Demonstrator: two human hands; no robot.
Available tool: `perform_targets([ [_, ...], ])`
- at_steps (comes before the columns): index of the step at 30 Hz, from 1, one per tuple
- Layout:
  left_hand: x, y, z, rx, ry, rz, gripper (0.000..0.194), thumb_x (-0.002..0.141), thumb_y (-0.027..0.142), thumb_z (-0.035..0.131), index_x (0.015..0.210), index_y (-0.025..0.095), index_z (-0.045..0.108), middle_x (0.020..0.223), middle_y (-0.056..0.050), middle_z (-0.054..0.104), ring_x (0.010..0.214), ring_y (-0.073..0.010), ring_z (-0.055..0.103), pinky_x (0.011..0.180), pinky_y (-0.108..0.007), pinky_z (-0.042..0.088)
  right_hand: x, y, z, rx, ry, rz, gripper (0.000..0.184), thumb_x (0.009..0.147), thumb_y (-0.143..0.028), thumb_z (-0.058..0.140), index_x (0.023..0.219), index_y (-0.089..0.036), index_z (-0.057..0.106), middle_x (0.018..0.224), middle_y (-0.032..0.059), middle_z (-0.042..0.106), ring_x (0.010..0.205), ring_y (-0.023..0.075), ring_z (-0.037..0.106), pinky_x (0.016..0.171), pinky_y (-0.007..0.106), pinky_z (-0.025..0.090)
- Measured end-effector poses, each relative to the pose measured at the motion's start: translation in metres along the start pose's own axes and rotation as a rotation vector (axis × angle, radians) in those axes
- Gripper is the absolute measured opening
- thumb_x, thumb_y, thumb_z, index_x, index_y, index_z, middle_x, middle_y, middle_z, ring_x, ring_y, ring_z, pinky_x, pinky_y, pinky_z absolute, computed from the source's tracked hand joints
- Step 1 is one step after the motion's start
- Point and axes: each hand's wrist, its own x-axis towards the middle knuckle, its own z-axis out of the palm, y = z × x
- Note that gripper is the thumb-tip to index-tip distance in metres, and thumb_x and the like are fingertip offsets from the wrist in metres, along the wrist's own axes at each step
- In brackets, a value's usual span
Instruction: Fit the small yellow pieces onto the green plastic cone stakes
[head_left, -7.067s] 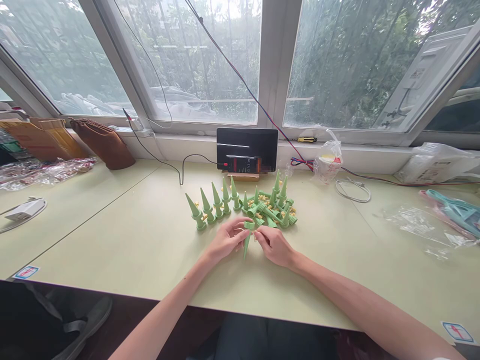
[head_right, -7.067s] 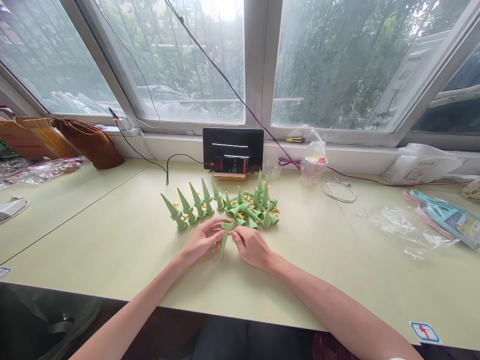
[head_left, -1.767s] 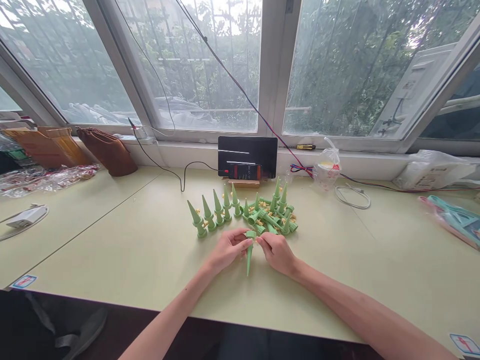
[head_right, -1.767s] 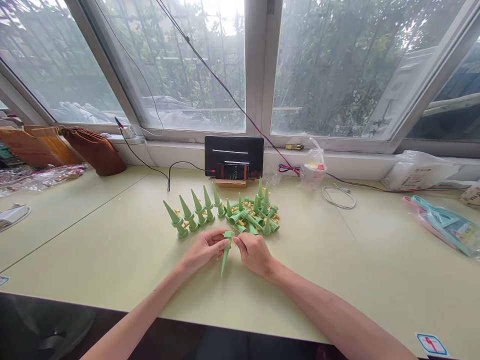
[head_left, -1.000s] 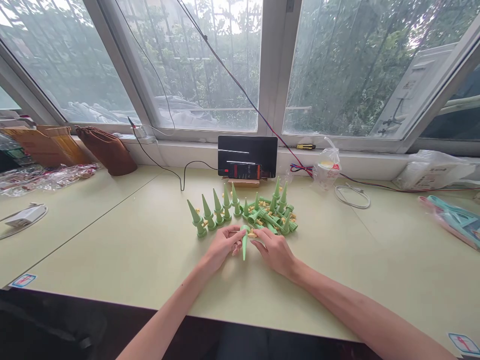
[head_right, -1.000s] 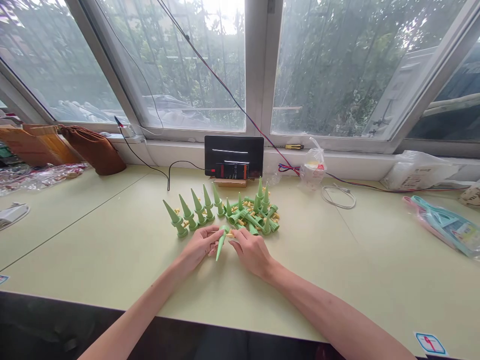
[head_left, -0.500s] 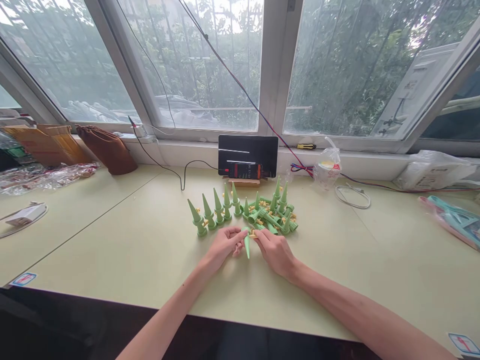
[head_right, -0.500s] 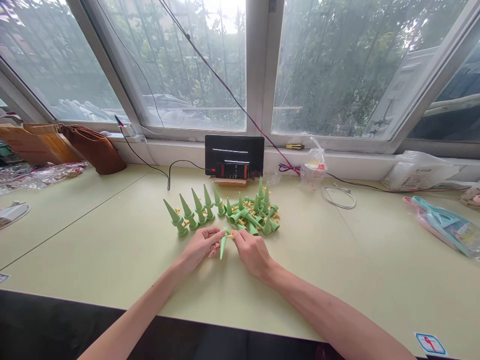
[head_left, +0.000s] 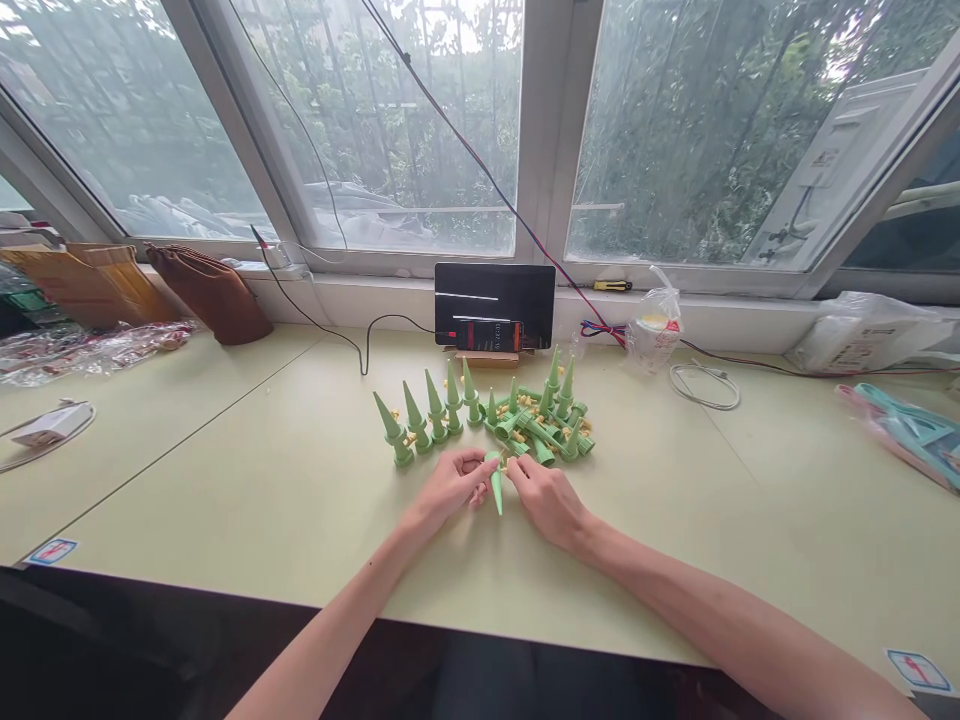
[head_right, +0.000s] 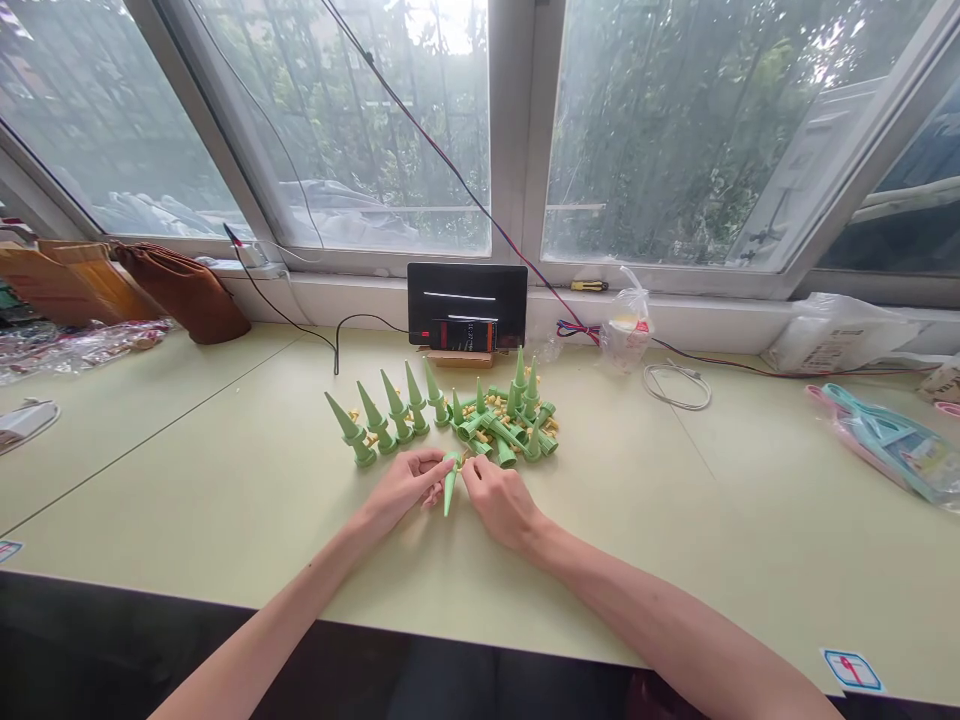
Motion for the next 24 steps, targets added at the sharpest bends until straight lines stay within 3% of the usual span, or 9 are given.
perform_targets([
  [8,-0.0017,0.0042,0.0032,0.035,-0.01,0.052,0.034,0.079,0.049,0.072,0.079,0.016,0.064,0.054,0.003,0.053,0.046,-0.0102,0.046,0.044,-0.023,0.039,-0.0005,0.0015,-0.002,-0.009,-0.112,-0.003,0.027,0.094,0.0,0.035,0.086,-0.016,0.055,0.078,0.0043,0.057,0.059,0.0133,0.05,0.047,0.026,0.029],
  [15,-0.0018,0.0017,0.0018,0.065,0.018,0.079,0.04,0.08,0.048,0.072,0.102,0.014,0.068,0.06,0.003,0.055,0.049,-0.0104,0.047,0.045,-0.023,0.041,0.0007,0.0053,-0.0041,0.077,-0.22,0.001,0.021,0.088,0.001,0.041,0.085,-0.017,0.051,0.08,0.003,0.056,0.061,0.0134,0.05,0.05,0.024,0.03],
  [24,-0.0016,0.0044,-0.0005,0.102,-0.029,0.123,0.042,0.084,0.044,0.069,0.115,0.016,0.07,0.068,0.0,0.059,0.054,-0.0103,0.048,0.052,-0.023,0.04,0.0003,0.0096,-0.0013,0.335,-0.109,0.036,0.023,0.1,-0.015,0.034,0.08,-0.02,0.046,0.076,0.0034,0.057,0.061,0.0143,0.048,0.057,0.025,0.034],
])
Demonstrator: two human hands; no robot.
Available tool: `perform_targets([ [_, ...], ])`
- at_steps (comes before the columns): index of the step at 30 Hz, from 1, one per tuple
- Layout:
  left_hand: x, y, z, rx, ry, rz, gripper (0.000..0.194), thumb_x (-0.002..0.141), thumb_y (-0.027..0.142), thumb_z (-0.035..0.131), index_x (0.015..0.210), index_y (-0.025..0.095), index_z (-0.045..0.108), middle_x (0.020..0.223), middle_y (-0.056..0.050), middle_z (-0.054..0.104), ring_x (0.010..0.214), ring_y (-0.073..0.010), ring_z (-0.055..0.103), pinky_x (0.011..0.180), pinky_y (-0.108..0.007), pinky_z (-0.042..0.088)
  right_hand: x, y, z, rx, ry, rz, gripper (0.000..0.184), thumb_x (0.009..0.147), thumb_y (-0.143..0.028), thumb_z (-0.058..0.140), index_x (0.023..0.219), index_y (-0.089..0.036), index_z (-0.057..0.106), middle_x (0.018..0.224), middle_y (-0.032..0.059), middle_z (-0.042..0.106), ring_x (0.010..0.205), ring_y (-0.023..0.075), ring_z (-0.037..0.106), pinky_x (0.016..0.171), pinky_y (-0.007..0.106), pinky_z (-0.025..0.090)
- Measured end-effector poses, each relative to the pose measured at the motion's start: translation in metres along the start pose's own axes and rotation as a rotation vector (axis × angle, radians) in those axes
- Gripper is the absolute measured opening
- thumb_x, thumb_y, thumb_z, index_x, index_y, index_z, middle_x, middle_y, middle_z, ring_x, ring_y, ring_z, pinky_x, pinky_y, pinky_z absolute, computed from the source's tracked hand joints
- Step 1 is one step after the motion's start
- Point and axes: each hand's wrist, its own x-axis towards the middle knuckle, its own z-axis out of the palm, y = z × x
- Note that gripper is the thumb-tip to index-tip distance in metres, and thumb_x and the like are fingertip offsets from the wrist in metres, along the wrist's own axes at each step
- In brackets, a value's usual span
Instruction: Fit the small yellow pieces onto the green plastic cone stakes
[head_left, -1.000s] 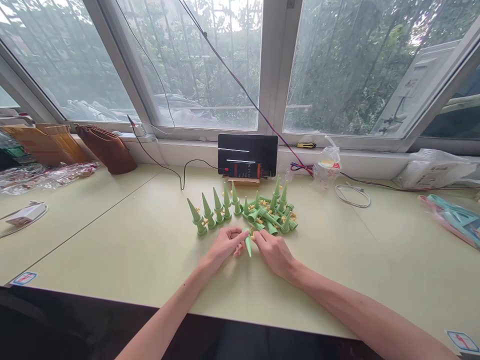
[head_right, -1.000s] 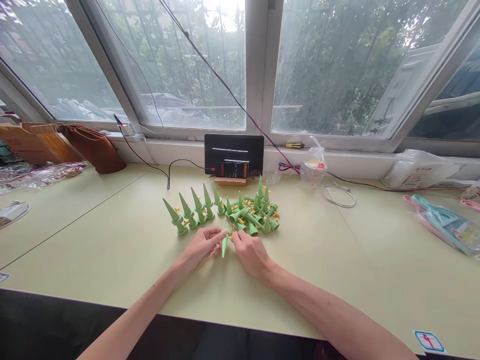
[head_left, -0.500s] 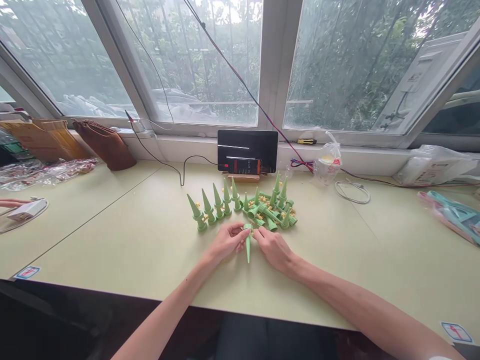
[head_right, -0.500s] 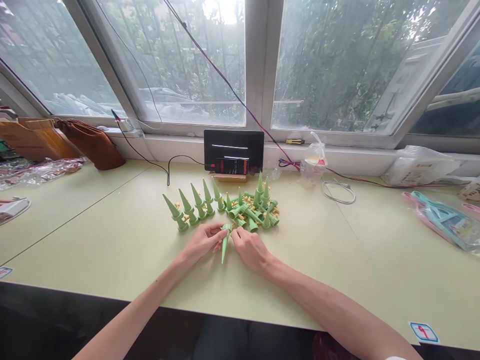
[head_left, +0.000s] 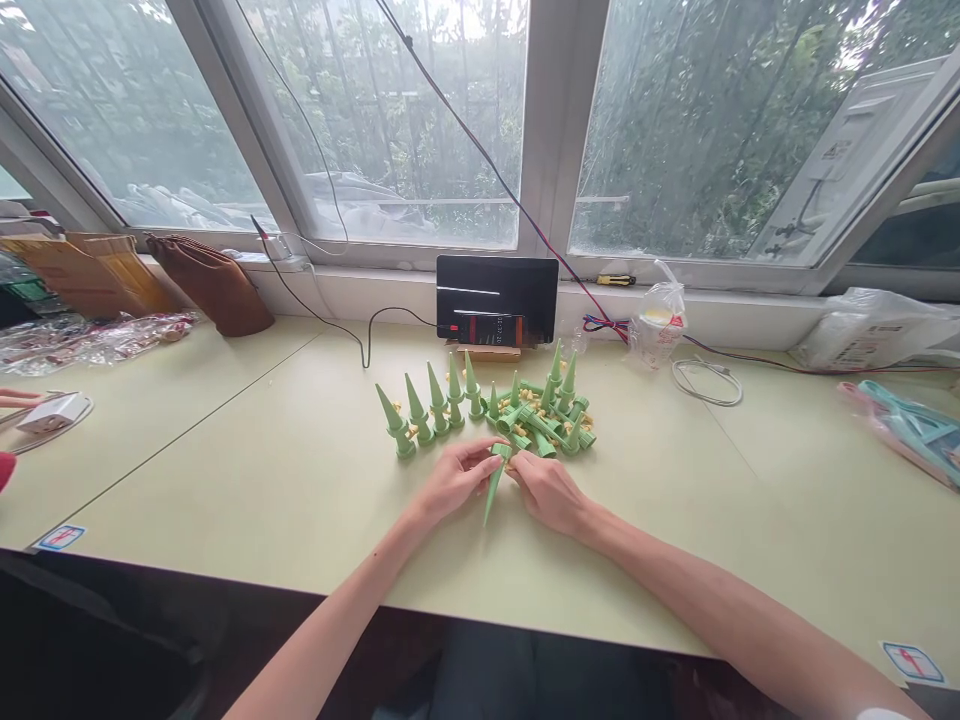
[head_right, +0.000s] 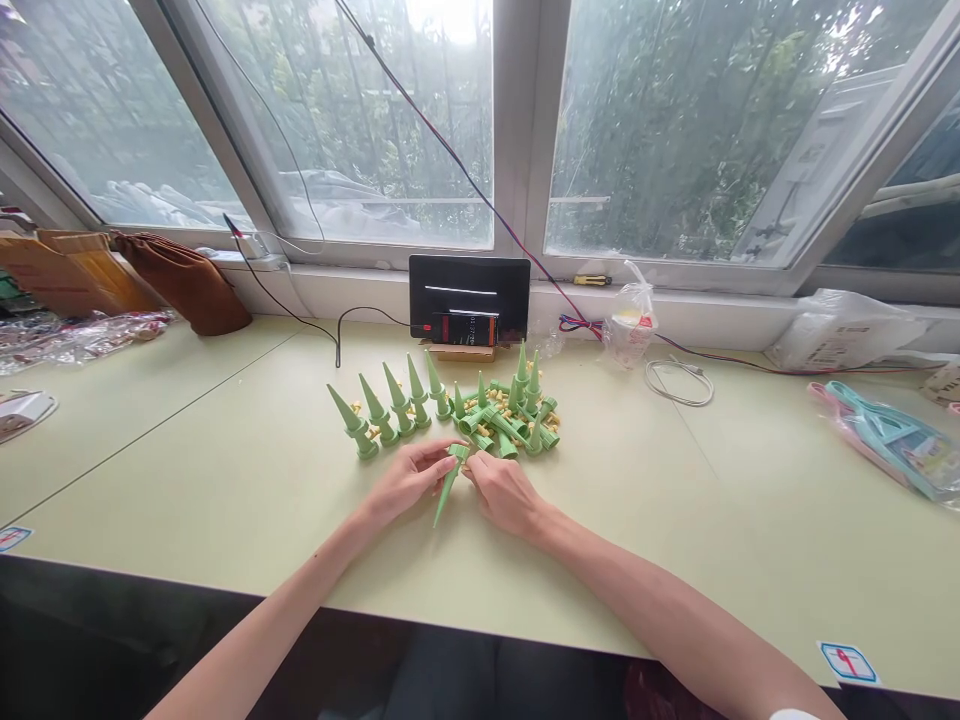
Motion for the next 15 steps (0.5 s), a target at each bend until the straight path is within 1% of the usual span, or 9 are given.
perform_targets([
  [4,0.001,-0.001,-0.002,0.019,-0.033,0.026,0.042,0.087,0.043,0.066,0.119,0.016,0.069,0.07,-0.001,0.06,0.056,-0.0108,0.047,0.055,-0.023,0.04,0.001,0.001,-0.002,0.205,0.021,0.064,0.025,0.101,-0.02,0.035,0.077,-0.021,0.044,0.072,0.0024,0.056,0.062,0.0145,0.048,0.059,0.026,0.035],
  [7,0.001,-0.001,-0.002,0.017,-0.046,0.023,0.043,0.088,0.043,0.065,0.122,0.017,0.068,0.07,-0.001,0.059,0.057,-0.0114,0.048,0.055,-0.023,0.041,0.002,0.001,-0.004,0.365,0.006,0.121,0.027,0.099,-0.022,0.038,0.073,-0.021,0.044,0.068,0.0006,0.053,0.06,0.0135,0.045,0.059,0.026,0.035],
  [9,0.001,-0.001,-0.002,0.013,-0.054,0.02,0.045,0.088,0.044,0.064,0.124,0.017,0.067,0.072,-0.001,0.059,0.057,-0.0116,0.048,0.055,-0.023,0.041,0.004,0.001,-0.007,0.464,-0.012,0.148,0.026,0.098,-0.023,0.04,0.073,-0.02,0.047,0.065,-0.0006,0.052,0.058,0.0124,0.044,0.058,0.025,0.034],
  [12,0.002,-0.001,-0.002,0.011,-0.066,0.021,0.046,0.089,0.045,0.063,0.126,0.016,0.066,0.073,-0.002,0.06,0.058,-0.0115,0.047,0.055,-0.023,0.041,0.006,0.001,-0.011,0.582,-0.064,0.207,0.026,0.098,-0.027,0.043,0.074,-0.019,0.052,0.062,-0.0021,0.049,0.054,0.0109,0.04,0.056,0.025,0.032],
  [15,0.002,-0.001,-0.002,0.01,-0.074,0.021,0.046,0.089,0.044,0.063,0.126,0.016,0.066,0.07,-0.001,0.058,0.059,-0.0116,0.045,0.056,-0.023,0.04,0.008,0.003,-0.015,0.72,-0.151,0.289,0.03,0.098,-0.035,0.045,0.074,-0.018,0.054,0.058,-0.0046,0.043,0.05,0.0094,0.034,0.052,0.024,0.028],
])
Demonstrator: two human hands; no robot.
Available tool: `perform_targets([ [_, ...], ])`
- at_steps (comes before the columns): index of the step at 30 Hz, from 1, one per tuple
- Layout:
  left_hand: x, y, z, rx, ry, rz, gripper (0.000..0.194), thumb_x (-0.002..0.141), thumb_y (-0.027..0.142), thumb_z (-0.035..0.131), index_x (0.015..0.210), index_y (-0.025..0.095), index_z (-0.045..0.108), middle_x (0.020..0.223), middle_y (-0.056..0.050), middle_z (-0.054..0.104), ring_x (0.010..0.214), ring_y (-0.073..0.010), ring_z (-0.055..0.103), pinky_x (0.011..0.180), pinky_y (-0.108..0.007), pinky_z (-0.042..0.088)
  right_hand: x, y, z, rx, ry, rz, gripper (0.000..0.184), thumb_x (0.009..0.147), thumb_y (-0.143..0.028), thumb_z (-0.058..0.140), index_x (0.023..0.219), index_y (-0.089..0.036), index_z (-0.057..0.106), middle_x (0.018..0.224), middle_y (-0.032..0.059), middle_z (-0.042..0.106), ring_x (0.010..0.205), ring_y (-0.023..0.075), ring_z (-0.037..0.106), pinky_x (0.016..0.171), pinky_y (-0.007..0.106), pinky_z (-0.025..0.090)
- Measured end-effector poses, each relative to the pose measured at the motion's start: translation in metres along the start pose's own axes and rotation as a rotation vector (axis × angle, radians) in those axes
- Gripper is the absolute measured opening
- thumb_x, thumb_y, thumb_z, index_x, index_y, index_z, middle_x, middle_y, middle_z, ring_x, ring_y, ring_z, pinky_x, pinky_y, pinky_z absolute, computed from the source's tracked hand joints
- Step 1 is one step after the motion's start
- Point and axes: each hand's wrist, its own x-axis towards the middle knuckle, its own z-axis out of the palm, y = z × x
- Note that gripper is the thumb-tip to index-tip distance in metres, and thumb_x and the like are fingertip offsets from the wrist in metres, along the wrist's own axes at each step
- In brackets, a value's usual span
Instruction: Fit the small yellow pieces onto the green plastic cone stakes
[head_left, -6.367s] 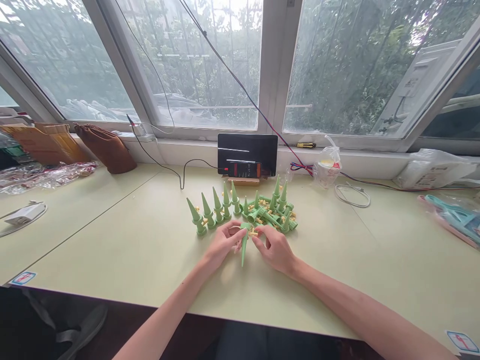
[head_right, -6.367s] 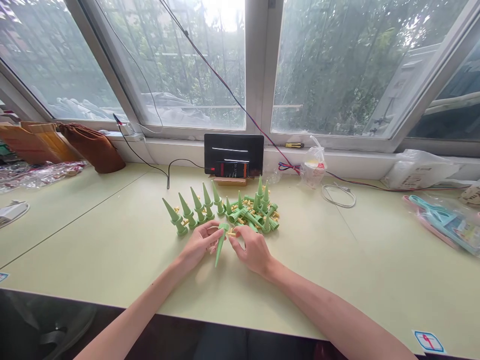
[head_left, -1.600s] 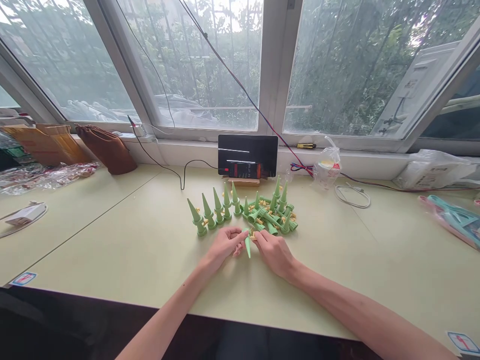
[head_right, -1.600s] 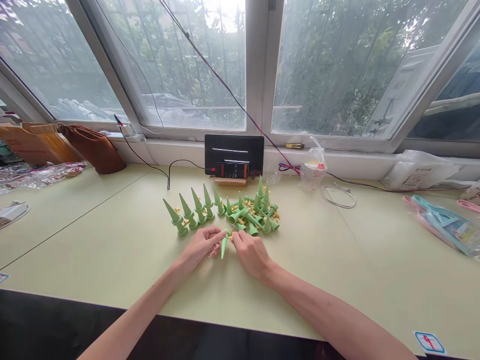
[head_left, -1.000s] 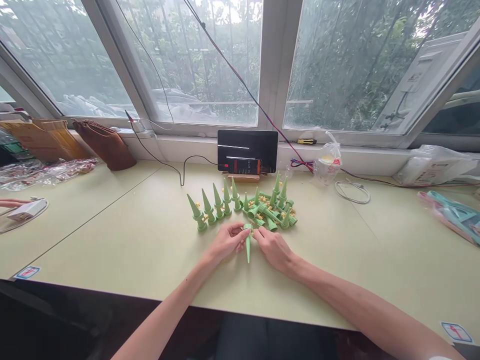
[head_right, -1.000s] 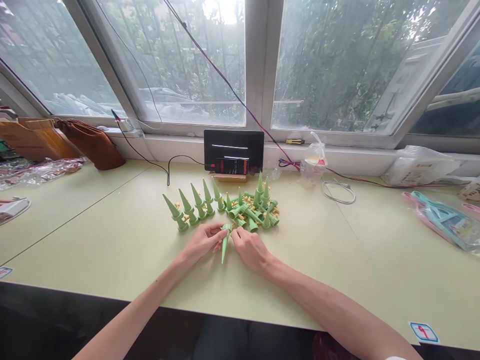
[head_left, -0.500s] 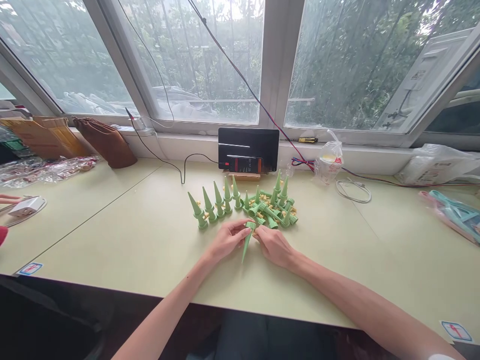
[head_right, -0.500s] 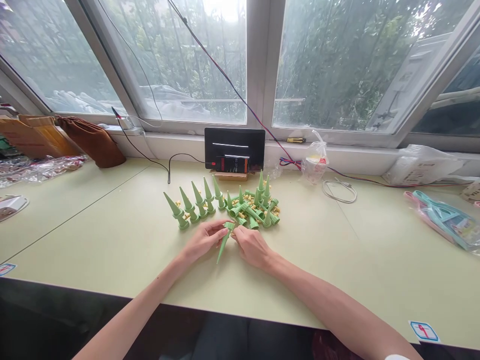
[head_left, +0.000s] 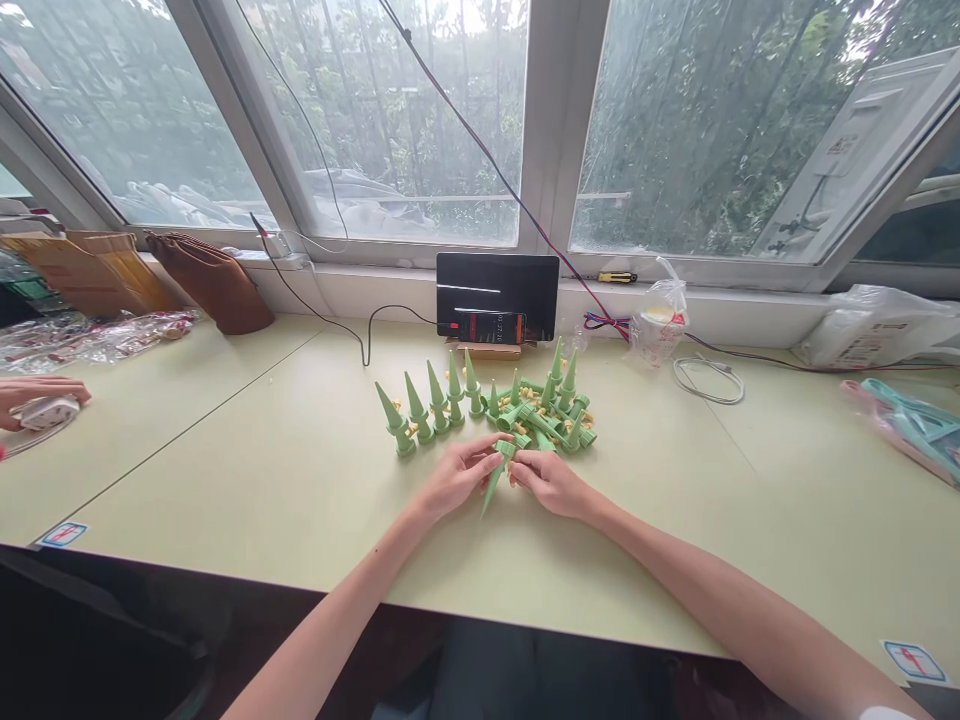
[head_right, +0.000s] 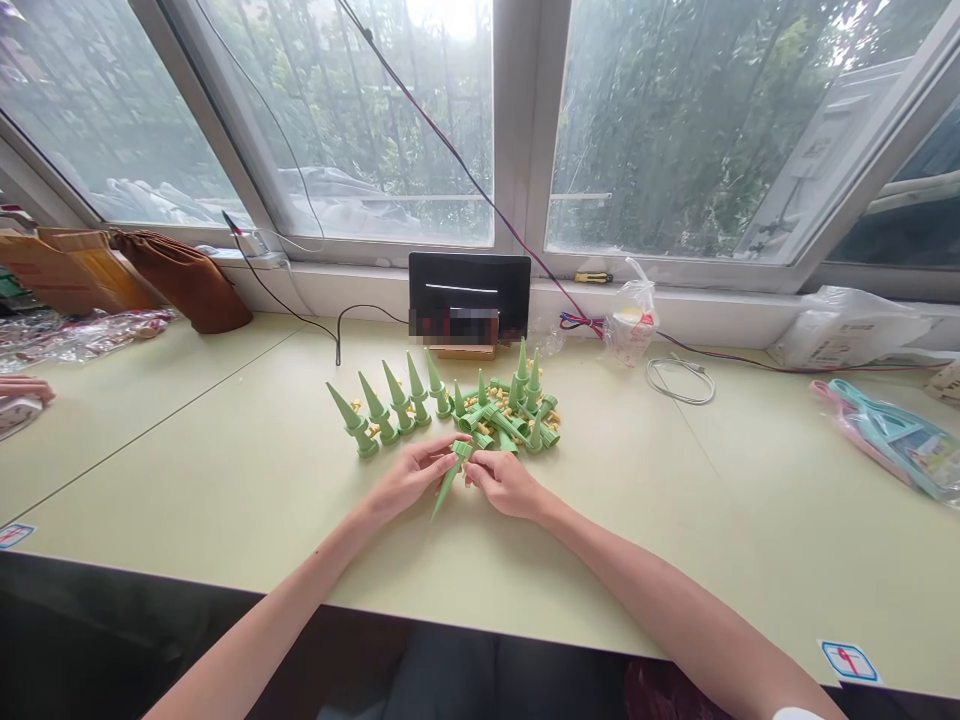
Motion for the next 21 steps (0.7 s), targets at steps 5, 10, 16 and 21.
perform_targets([
  [5,0.0,0.001,0.001,0.01,-0.002,0.031,0.045,0.09,0.043,0.062,0.126,0.017,0.066,0.07,0.0,0.055,0.059,-0.011,0.043,0.055,-0.023,0.038,0.001,0.0,-0.007,0.27,-0.144,0.103,0.041,0.097,-0.049,0.047,0.07,-0.019,0.048,0.057,-0.0068,0.036,0.049,0.0075,0.028,0.048,0.024,0.022],
  [10,0.001,0.001,0.003,0.021,0.019,0.053,0.045,0.09,0.043,0.063,0.126,0.017,0.066,0.071,-0.001,0.058,0.061,-0.0118,0.047,0.055,-0.022,0.04,0.002,0.001,-0.013,0.49,-0.246,0.189,0.042,0.094,-0.055,0.052,0.073,-0.019,0.049,0.058,-0.0083,0.032,0.048,0.0061,0.021,0.045,0.023,0.016],
  [16,0.002,-0.001,0.004,-0.032,0.049,0.0,0.047,0.088,0.043,0.065,0.127,0.017,0.064,0.082,-0.006,0.067,0.076,-0.0188,0.062,0.061,-0.026,0.052,0.006,-0.001,-0.01,0.485,-0.134,0.199,0.045,0.09,-0.059,0.056,0.073,-0.017,0.055,0.054,-0.0088,0.036,0.042,0.0048,0.026,0.042,0.022,0.021],
  [21,0.003,-0.003,0.003,-0.058,0.084,0.01,0.047,0.087,0.044,0.066,0.125,0.016,0.065,0.077,-0.005,0.066,0.07,-0.0186,0.064,0.059,-0.028,0.054,0.006,-0.006,-0.007,0.38,-0.04,0.163,0.043,0.089,-0.055,0.058,0.076,-0.015,0.061,0.058,-0.006,0.049,0.039,0.0043,0.037,0.043,0.022,0.027],
])
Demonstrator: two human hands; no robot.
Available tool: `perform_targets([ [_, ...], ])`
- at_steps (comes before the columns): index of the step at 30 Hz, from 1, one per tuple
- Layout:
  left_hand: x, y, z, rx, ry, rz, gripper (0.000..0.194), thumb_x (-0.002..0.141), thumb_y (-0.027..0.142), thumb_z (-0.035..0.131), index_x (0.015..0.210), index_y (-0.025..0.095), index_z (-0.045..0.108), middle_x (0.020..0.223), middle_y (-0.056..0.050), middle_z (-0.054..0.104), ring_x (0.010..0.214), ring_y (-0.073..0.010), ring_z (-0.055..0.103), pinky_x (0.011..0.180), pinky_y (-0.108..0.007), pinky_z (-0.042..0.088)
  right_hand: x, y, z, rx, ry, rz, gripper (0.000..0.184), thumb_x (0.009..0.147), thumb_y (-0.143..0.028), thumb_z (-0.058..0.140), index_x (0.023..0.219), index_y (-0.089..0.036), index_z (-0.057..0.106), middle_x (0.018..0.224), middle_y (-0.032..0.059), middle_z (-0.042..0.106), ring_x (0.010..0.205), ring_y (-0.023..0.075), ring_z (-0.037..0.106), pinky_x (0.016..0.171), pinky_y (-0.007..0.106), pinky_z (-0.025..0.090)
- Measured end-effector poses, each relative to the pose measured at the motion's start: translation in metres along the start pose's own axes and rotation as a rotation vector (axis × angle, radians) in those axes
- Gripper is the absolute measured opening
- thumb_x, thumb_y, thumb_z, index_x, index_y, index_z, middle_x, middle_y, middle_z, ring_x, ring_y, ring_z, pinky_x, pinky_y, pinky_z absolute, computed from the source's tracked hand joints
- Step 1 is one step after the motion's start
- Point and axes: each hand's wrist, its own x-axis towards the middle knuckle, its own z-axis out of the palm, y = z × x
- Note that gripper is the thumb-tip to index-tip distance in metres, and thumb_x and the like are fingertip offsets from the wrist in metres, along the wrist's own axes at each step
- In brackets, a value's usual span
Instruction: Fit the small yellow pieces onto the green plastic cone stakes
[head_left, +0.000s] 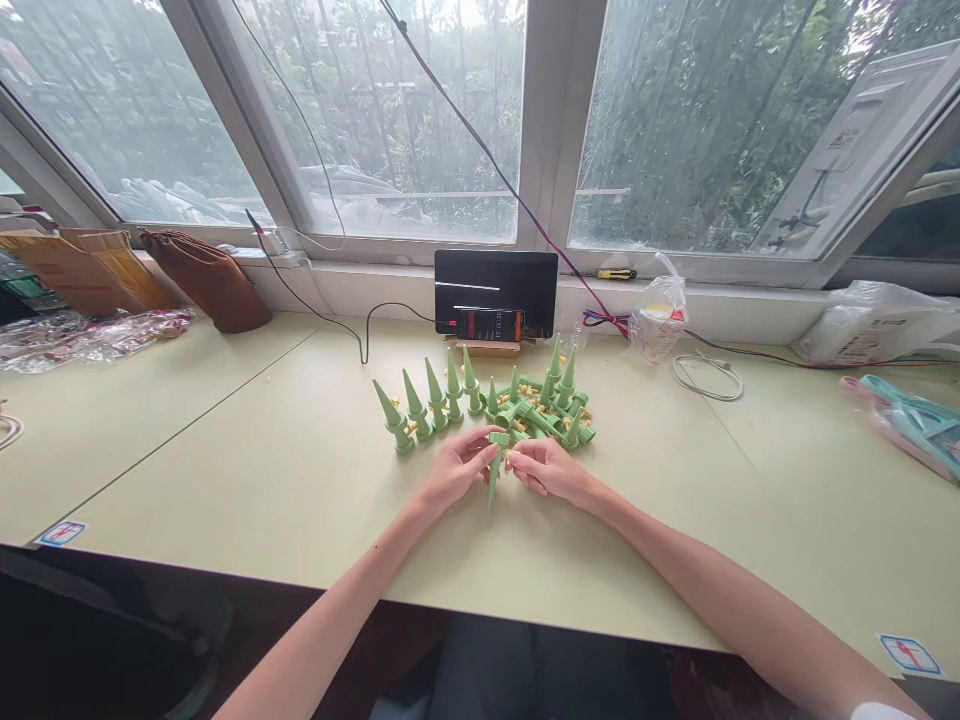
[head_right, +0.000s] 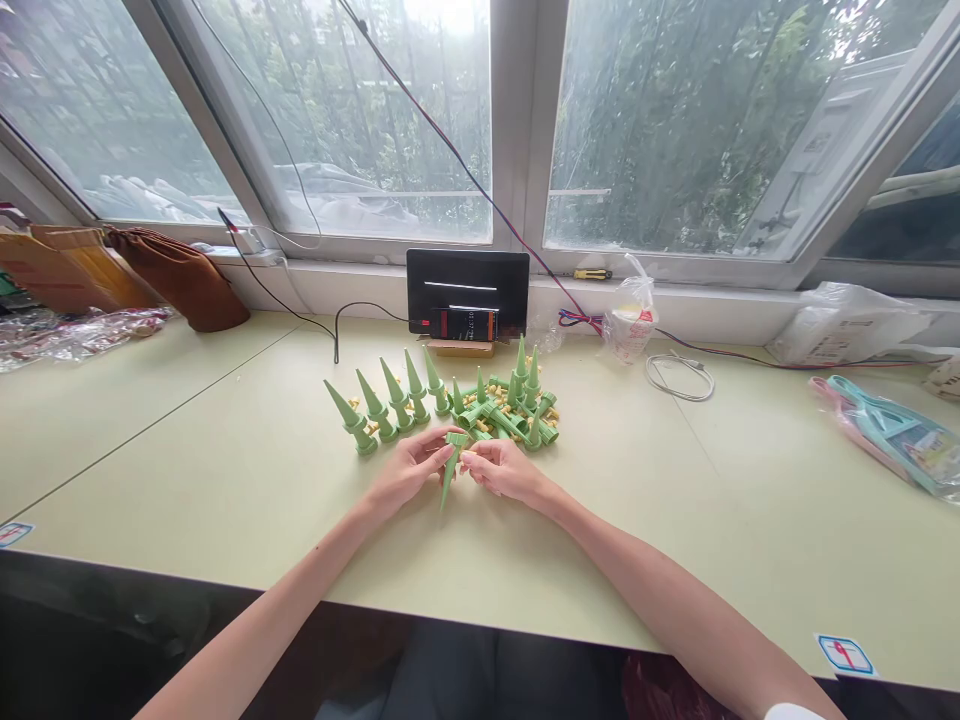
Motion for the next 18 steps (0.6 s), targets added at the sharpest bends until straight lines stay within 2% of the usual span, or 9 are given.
perform_targets([
  [6,0.0001,-0.0007,0.0021,-0.025,0.006,0.006,0.044,0.086,0.043,0.068,0.121,0.017,0.067,0.075,-0.004,0.066,0.068,-0.0177,0.063,0.059,-0.028,0.055,-0.0011,0.0012,0.0007,-0.054,0.029,0.008,0.04,0.086,-0.054,0.062,0.076,-0.016,0.06,0.058,-0.006,0.048,0.042,0.0048,0.036,0.042,0.021,0.025],
  [11,0.0001,-0.0013,0.0036,-0.056,-0.006,0.002,0.045,0.084,0.043,0.07,0.118,0.015,0.068,0.068,-0.001,0.063,0.057,-0.0137,0.058,0.053,-0.027,0.053,-0.0017,0.0024,0.0014,-0.093,0.041,-0.021,0.034,0.087,-0.048,0.061,0.074,-0.016,0.058,0.058,-0.006,0.045,0.047,0.0062,0.035,0.045,0.021,0.025],
  [14,-0.0001,-0.0017,0.004,-0.081,-0.003,-0.024,0.046,0.082,0.044,0.072,0.117,0.014,0.068,0.066,-0.001,0.063,0.054,-0.0134,0.058,0.05,-0.026,0.051,-0.0033,0.0025,0.0033,-0.153,0.066,-0.062,0.031,0.088,-0.045,0.06,0.075,-0.016,0.058,0.061,-0.0046,0.046,0.051,0.0073,0.036,0.047,0.022,0.026],
  [18,-0.0007,-0.0011,0.0041,-0.137,-0.01,-0.081,0.045,0.08,0.045,0.074,0.111,0.013,0.068,0.074,-0.003,0.067,0.055,-0.0123,0.058,0.049,-0.025,0.05,-0.0063,0.0039,0.0077,-0.299,0.141,-0.143,0.029,0.09,-0.04,0.057,0.073,-0.017,0.055,0.064,-0.0034,0.047,0.053,0.0084,0.036,0.049,0.023,0.027],
])
